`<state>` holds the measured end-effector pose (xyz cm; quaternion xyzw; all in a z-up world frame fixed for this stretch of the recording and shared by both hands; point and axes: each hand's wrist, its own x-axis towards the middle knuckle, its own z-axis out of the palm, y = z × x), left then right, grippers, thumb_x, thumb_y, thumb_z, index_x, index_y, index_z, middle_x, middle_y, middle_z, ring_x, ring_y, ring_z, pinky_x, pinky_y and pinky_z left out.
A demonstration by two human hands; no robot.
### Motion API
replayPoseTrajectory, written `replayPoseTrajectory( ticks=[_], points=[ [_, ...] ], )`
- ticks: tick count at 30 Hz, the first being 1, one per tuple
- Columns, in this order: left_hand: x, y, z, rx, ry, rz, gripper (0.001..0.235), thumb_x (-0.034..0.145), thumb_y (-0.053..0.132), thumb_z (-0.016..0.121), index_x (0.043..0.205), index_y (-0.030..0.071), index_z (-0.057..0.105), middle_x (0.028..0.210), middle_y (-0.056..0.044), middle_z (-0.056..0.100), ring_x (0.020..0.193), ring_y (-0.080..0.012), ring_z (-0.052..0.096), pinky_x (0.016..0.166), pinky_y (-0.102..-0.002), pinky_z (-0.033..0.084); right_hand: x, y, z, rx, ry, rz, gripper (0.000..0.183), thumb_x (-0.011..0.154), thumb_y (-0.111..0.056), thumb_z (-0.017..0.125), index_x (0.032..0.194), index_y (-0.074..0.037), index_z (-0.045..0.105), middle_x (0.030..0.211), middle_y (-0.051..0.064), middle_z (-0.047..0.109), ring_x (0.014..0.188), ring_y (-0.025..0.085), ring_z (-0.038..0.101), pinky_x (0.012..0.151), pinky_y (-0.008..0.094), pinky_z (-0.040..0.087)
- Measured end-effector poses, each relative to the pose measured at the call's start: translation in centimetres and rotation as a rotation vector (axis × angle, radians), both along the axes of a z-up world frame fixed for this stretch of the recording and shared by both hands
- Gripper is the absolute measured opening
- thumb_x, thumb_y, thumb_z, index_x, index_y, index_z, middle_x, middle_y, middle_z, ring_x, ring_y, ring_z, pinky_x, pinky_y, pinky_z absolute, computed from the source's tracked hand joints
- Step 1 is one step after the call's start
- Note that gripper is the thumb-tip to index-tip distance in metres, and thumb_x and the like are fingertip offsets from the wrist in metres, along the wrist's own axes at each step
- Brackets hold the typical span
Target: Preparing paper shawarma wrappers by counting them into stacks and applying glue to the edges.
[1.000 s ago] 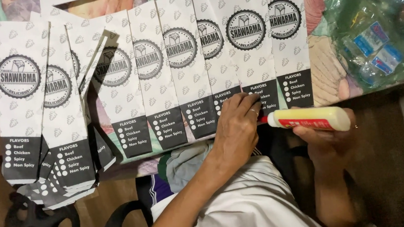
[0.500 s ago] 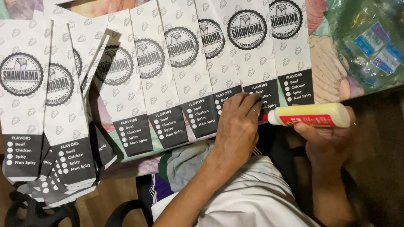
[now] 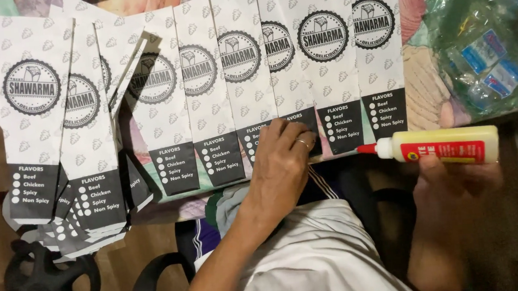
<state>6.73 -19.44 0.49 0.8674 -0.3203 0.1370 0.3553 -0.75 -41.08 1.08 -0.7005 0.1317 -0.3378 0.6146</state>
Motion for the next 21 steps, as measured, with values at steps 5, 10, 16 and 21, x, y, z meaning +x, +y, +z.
replayPoseTrajectory(
  ticks=[5,10,16,21],
  points=[
    [-0.9,1.3,-0.7,0.03,0.086,-0.031,0.009,0.087,-0.009,0.066,0.096,-0.008,0.067,0.108,-0.019,0.065,0.093,-0.0348,0.05,0.072,-0.046,0.04,0.3,-0.2,-4.5,0.053,-0.033,0.017,0.046,0.071,0.014,0.067,0.106,0.003,0.039,0.134,0.036,0.05,0.117,0.034,0.058,0.102,0.05,0.059],
    [-1.3,1.6,-0.5,0.011,0.133,-0.041,0.014,0.091,-0.003,0.07,0.102,-0.01,0.067,0.117,-0.021,0.065,0.098,-0.0357,0.052,0.077,-0.047,0.044,0.5,1.6,-3.6,0.185,0.127,0.141,0.101,0.073,0.018,0.07,0.163,0.004,0.026,0.131,0.029,0.059,0.116,0.033,0.063,0.1,0.051,0.062],
    [-1.4,2.3,-0.9,-0.024,0.199,-0.067,0.023,0.091,-0.005,0.063,0.114,-0.009,0.066,0.126,-0.02,0.064,0.111,-0.038,0.055,0.087,-0.048,0.044,-0.3,1.4,-6.8,-0.098,0.32,0.055,0.054,0.063,-0.008,0.096,0.106,0.004,0.065,0.097,0.014,0.072,0.089,0.017,0.069,0.08,0.033,0.064],
    [-1.4,2.3,-1.4,0.006,0.226,-0.024,0.033,0.073,0.003,0.084,0.104,0.0,0.073,0.115,-0.011,0.067,0.114,-0.031,0.058,0.092,-0.04,0.045,-1.0,0.7,-9.9,-0.214,0.143,0.224,0.066,0.057,-0.012,0.103,0.105,0.01,0.064,0.094,0.023,0.072,0.089,0.023,0.07,0.089,0.038,0.056]
  ],
)
